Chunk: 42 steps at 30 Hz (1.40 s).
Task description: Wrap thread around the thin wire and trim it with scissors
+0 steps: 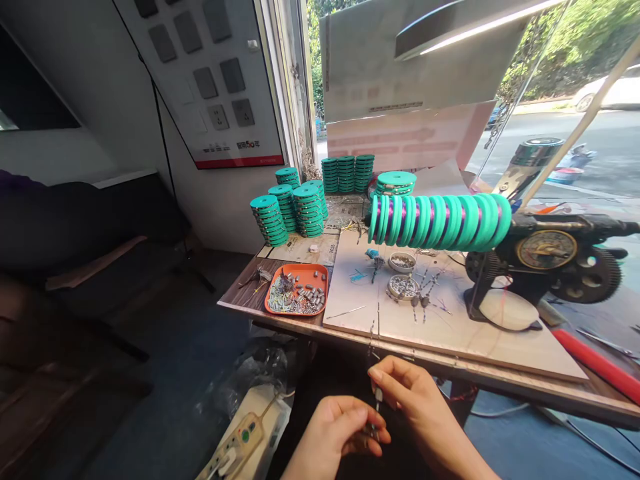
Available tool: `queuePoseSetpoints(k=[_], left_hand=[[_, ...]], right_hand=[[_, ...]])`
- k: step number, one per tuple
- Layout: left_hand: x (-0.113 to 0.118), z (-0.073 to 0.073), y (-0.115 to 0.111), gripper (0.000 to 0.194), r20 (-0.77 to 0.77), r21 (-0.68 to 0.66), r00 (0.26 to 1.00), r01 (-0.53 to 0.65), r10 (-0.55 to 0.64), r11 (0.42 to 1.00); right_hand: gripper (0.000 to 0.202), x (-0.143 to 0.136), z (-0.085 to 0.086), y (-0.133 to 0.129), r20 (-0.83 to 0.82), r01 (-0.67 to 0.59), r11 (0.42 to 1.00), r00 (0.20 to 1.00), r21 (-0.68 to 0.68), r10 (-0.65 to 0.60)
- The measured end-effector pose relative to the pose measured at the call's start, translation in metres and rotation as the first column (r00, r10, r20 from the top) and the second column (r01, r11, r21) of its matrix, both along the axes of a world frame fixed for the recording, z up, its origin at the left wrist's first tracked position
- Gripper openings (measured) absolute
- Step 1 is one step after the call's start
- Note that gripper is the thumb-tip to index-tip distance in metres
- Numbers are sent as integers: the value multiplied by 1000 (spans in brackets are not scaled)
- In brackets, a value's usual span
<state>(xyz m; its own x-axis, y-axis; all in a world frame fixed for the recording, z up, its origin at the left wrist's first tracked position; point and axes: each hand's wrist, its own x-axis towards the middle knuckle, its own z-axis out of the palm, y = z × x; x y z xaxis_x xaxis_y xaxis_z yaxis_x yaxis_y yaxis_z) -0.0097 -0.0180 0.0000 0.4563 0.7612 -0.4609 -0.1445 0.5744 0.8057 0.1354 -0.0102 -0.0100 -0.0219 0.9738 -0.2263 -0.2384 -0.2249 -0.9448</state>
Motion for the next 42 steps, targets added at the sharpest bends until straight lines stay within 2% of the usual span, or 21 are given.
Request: queuePoseSetpoints(k=[3, 7, 15, 19, 24, 26, 29, 33, 37, 40, 42], left_hand=[[-5, -8, -4, 23, -114, 124, 993, -5, 19, 992], [-5, -12, -11, 30, -175, 145, 983, -36, 61, 989], [2, -4, -10, 31, -204, 163, 976, -42, 75, 986], [5, 1, -10, 29, -224, 215, 971, -38, 87, 976], [6, 0, -11, 15, -479, 377, 867, 57, 142, 925], [5, -3, -12, 13, -529, 408, 827, 50, 191, 912], [3, -8, -14, 16, -526, 405, 815, -12, 244, 914], [0, -10, -14, 18, -461, 361, 864, -25, 202, 932], [0, -4, -11, 17, -455, 354, 867, -32, 202, 935], [2, 3, -11, 20, -482, 343, 847, -55, 226, 938], [4, 9, -12, 21, -522, 368, 808, -75, 273, 927]], right_hand=[[35, 0, 2, 1, 9, 7, 1000, 1000, -7, -7], [35, -2, 2, 1, 7, 14, 1000, 1000, -18, -14], [35, 0, 0, 0, -3, 34, 999, 999, -13, -34], [33, 0, 1, -2, -7, 36, 999, 999, -7, -36], [34, -1, 3, -3, -22, 50, 999, 998, -8, -51], [34, -1, 2, -1, -22, 63, 998, 998, -4, -63], [34, 0, -1, 1, -25, 78, 997, 997, -5, -78], [30, 3, -3, -2, -40, 59, 998, 997, 12, -58], [22, 9, -1, -17, 36, 140, 979, 988, 148, -147], [15, 12, 3, -26, 175, 33, 965, 981, 259, -81], [17, 13, 6, -28, 252, -83, 965, 967, 248, 19]])
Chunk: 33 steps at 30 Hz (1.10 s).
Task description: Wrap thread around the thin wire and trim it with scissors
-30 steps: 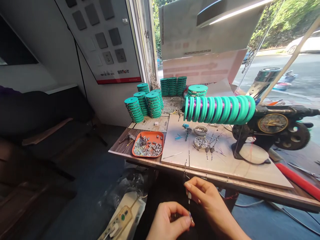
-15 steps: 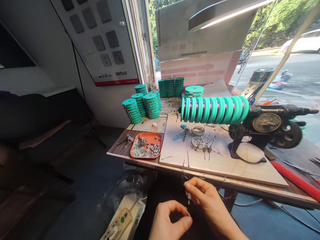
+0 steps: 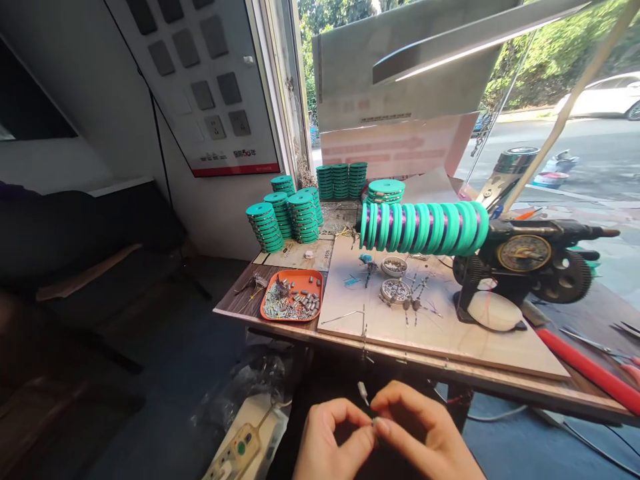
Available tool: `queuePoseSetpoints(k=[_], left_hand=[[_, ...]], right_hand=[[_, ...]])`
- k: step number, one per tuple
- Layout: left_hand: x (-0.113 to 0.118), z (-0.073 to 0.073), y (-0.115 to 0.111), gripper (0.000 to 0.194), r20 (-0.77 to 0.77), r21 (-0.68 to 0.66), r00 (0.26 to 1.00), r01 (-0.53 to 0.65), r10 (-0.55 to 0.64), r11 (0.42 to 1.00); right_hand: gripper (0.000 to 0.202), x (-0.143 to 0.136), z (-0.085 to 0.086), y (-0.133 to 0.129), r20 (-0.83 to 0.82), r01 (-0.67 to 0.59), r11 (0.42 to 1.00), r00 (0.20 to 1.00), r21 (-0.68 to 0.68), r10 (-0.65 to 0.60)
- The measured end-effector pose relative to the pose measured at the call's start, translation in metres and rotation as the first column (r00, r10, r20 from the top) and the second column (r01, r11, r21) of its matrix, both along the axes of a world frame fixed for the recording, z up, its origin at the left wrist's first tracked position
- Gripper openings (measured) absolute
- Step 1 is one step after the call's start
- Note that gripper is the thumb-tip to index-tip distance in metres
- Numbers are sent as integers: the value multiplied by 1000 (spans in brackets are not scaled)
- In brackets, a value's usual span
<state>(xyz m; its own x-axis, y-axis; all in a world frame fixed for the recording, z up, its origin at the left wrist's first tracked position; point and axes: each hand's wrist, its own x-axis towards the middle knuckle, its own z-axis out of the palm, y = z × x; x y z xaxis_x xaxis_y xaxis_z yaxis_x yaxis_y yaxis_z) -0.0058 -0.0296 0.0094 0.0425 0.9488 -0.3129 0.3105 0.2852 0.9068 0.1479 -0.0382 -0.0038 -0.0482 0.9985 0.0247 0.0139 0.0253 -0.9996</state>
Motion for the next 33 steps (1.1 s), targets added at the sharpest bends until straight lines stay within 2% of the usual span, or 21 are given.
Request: queuePoseSetpoints(k=[3, 7, 12, 17, 24, 29, 33], left_hand=[[4, 10, 0, 15, -104, 85, 994, -16, 25, 996], [10, 22, 2, 9, -199, 127, 980, 39, -13, 991], [14, 27, 5, 11, -192, 121, 980, 69, -45, 990], [15, 28, 3, 9, -198, 130, 980, 34, -7, 991], [17, 35, 3, 10, -197, 117, 980, 45, -21, 992], [14, 30, 5, 12, -181, 115, 981, 93, -71, 989], [8, 17, 3, 7, -203, 125, 973, 138, -111, 982]], right_hand=[[22, -2, 3, 1, 45, -61, 997, 997, -44, 63], [28, -5, -1, 4, -55, -78, 992, 996, -98, 73], [32, -9, -10, 5, -187, -77, 987, 981, -139, 51], [37, -8, -10, 5, -193, -117, 980, 978, -159, 85], [33, -9, -19, 4, -215, -93, 986, 975, -139, 62], [29, -8, -21, 3, -252, -89, 985, 967, -151, 48], [29, -6, -14, 15, -327, 24, 986, 942, -167, -79]])
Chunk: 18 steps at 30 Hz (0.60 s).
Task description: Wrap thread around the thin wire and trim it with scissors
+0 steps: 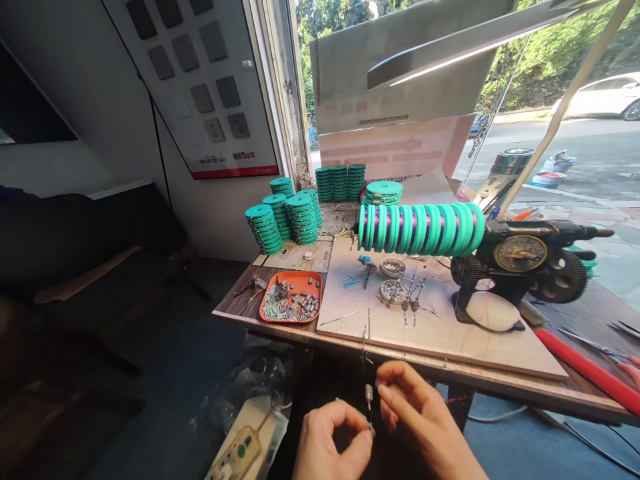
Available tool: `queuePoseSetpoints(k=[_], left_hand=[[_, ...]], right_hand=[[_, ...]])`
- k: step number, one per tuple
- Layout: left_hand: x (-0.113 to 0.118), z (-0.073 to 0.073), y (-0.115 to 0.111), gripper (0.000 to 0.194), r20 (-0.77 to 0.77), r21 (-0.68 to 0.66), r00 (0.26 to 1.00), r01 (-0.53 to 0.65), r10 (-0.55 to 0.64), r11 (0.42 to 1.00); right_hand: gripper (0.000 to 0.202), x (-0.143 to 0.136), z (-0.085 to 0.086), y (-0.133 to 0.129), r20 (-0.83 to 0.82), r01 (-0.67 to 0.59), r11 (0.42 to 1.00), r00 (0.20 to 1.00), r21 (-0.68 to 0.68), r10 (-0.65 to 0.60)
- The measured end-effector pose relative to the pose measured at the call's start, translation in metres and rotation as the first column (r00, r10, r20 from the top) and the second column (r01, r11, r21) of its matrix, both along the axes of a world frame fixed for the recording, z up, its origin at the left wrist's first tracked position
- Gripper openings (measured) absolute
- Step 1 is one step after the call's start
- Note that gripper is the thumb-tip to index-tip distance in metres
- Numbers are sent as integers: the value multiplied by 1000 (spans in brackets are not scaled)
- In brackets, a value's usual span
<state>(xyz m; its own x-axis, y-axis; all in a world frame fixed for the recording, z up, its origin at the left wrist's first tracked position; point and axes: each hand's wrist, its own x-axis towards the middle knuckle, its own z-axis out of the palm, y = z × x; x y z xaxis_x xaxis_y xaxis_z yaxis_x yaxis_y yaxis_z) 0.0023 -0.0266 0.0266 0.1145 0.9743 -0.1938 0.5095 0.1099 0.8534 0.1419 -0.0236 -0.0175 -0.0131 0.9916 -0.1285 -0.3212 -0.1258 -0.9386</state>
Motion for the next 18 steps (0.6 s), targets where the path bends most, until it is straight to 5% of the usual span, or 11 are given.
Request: queuePoseSetpoints(k=[7, 12, 18], left_hand=[[-13, -19, 1, 10, -6, -106, 995, 98, -99, 990], [-25, -29, 7, 45, 141, -47, 986, 98, -90, 994], [-22, -33, 10, 12, 509, -263, 860, 112, 40, 958]], right_hand=[[36, -5, 23, 25, 51, -140, 990, 989, -14, 140], [30, -7, 18, 20, -8, -151, 988, 988, -38, 151], [28, -7, 13, 19, -106, -130, 989, 987, -68, 122]])
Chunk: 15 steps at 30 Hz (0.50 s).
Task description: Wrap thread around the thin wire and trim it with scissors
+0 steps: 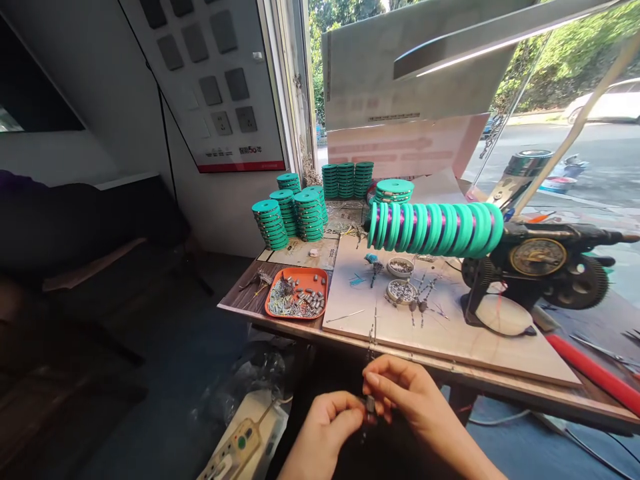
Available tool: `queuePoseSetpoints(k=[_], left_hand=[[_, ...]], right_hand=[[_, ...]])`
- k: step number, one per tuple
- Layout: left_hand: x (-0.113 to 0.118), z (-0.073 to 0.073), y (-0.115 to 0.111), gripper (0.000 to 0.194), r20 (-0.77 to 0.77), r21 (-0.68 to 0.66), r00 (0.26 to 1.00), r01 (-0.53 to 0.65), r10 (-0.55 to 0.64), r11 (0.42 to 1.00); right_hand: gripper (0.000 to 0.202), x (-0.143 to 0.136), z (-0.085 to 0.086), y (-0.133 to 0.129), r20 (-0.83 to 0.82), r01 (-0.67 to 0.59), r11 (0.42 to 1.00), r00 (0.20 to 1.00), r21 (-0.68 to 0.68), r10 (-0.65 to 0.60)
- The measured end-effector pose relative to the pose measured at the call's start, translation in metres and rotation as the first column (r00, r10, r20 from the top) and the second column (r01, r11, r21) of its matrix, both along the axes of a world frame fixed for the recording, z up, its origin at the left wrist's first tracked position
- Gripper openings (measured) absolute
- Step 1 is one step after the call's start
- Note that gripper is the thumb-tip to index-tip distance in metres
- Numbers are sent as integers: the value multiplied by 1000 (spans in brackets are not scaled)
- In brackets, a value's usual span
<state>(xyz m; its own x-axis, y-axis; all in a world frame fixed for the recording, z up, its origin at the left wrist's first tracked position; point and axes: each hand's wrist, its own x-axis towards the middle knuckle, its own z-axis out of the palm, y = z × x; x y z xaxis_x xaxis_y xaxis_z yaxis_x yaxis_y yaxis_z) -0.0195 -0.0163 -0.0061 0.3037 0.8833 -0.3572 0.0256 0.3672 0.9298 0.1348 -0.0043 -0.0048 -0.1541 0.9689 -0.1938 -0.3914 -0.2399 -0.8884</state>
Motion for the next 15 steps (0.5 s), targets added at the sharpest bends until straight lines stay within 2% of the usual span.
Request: queuePoseSetpoints(k=[4, 7, 11, 15], left_hand=[[9, -2, 1, 18, 238, -137, 971, 23, 10, 990], [15, 0, 0, 20, 380, -302, 923, 57, 66, 952], [15, -1, -2, 20, 484, -447, 864, 107, 139, 888], [11, -7, -6, 20, 535, -503, 826, 142, 178, 852]], right_hand=[[29, -1, -3, 1, -25, 8, 1000, 1000, -14, -8], [30, -1, -3, 1, -23, 37, 999, 999, -20, -38], [28, -2, -1, 1, -22, 68, 998, 997, -11, -69], [26, -6, 1, 1, -43, 67, 998, 997, -10, -68]])
